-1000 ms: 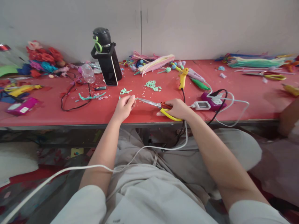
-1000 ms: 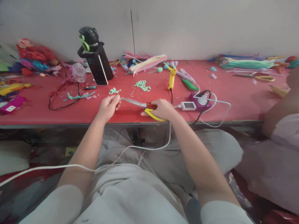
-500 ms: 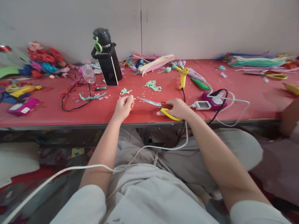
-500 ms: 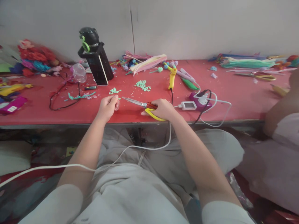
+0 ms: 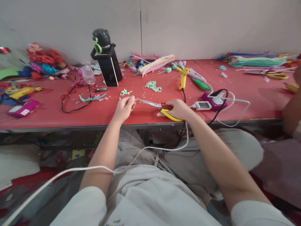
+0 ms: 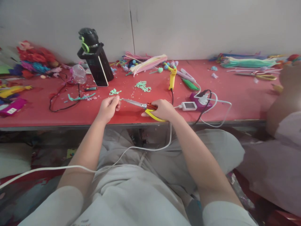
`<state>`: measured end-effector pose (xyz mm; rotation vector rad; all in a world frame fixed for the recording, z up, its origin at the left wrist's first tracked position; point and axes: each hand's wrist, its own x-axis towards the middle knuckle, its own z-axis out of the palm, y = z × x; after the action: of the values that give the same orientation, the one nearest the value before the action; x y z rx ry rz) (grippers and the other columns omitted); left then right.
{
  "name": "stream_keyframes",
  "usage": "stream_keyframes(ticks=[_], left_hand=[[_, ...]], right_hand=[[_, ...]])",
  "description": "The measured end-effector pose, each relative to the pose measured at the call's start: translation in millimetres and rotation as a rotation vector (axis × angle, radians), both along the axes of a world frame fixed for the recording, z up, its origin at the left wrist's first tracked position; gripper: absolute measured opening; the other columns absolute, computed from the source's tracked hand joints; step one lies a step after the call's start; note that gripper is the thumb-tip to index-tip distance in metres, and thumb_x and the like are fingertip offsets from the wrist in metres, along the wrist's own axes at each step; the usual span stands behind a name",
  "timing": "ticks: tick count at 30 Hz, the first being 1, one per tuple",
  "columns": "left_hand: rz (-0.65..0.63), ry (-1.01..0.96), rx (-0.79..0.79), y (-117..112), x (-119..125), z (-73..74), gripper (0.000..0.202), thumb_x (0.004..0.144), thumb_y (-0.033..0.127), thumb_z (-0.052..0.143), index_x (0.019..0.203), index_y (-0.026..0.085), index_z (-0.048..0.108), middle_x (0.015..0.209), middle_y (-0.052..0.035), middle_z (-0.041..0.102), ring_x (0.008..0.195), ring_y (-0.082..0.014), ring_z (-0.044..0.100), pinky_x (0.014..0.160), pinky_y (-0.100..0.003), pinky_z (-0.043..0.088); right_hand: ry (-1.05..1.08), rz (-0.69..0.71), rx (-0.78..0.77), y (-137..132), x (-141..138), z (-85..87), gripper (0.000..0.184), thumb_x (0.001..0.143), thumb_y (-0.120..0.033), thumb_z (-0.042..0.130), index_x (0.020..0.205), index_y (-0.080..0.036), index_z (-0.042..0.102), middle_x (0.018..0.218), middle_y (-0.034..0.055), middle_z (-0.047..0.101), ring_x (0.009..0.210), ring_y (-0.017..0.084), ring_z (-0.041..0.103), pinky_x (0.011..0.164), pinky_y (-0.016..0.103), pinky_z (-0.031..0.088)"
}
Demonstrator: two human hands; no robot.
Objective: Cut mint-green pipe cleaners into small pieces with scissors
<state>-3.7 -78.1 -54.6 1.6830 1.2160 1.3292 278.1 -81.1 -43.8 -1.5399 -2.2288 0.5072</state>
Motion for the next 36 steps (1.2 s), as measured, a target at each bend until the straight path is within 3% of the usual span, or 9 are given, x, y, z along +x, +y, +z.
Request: stream_keyframes(ticks=[18, 23, 27, 30, 36], left_hand=[[-0.021, 0.027, -0.004, -1, 2, 0.3, 0.048, 0.1, 0.051, 0.059, 0.064, 0.019, 0.056, 0.056, 0.0009, 0.054, 0.052, -0.0101, 0.051, 0.054, -0.024, 0.04], [0.117, 0.033, 0.091, -8, 1, 6.2, 0.044, 0.102, 0.045, 0.054, 0.066, 0.02, 0.053, 0.057, 0.0011, 0.052, 0.053, -0.0109, 0.048, 0.054, -0.025, 0.038], [0.355, 0.297, 0.209, 1, -26, 14.7, 0.038, 0.103, 0.035, 0.048, 0.069, 0.02, 0.054, 0.062, -0.001, 0.058, 0.061, -0.0144, 0.055, 0.063, -0.027, 0.04], [0.445, 0.582, 0.186, 20, -52, 23.2, 0.036, 0.103, 0.033, 0.045, 0.069, 0.021, 0.051, 0.067, -0.0041, 0.062, 0.071, -0.0188, 0.06, 0.069, -0.03, 0.04], [0.366, 1.001, 0.087, 61, -77, 32.3, 0.033, 0.101, 0.036, 0.046, 0.077, 0.021, 0.061, 0.089, -0.0104, 0.069, 0.088, -0.0251, 0.065, 0.077, -0.033, 0.043]], right_hand=[[0.004, -0.018, -0.01, 1, -1, 0.8, 0.073, 0.063, -0.092, 0.067, 0.06, -0.021, 0.05, 0.062, -0.0012, 0.045, 0.062, 0.013, 0.035, 0.059, 0.033, 0.023], [0.005, -0.036, 0.002, 0, -3, 2.7, 0.073, 0.064, -0.092, 0.065, 0.061, -0.021, 0.047, 0.06, -0.0019, 0.043, 0.061, 0.012, 0.035, 0.058, 0.031, 0.023], [0.005, -0.045, 0.001, 0, -6, 1.1, 0.071, 0.066, -0.089, 0.065, 0.059, -0.022, 0.043, 0.059, -0.0018, 0.045, 0.059, 0.012, 0.035, 0.057, 0.031, 0.023], [0.005, -0.057, -0.009, 1, -9, 0.1, 0.068, 0.067, -0.086, 0.065, 0.06, -0.022, 0.043, 0.059, -0.0015, 0.047, 0.059, 0.013, 0.038, 0.057, 0.031, 0.024], [-0.023, -0.059, -0.023, 1, -11, 2.1, 0.064, 0.069, -0.082, 0.066, 0.061, -0.023, 0.045, 0.061, -0.0007, 0.051, 0.059, 0.013, 0.04, 0.058, 0.03, 0.024]])
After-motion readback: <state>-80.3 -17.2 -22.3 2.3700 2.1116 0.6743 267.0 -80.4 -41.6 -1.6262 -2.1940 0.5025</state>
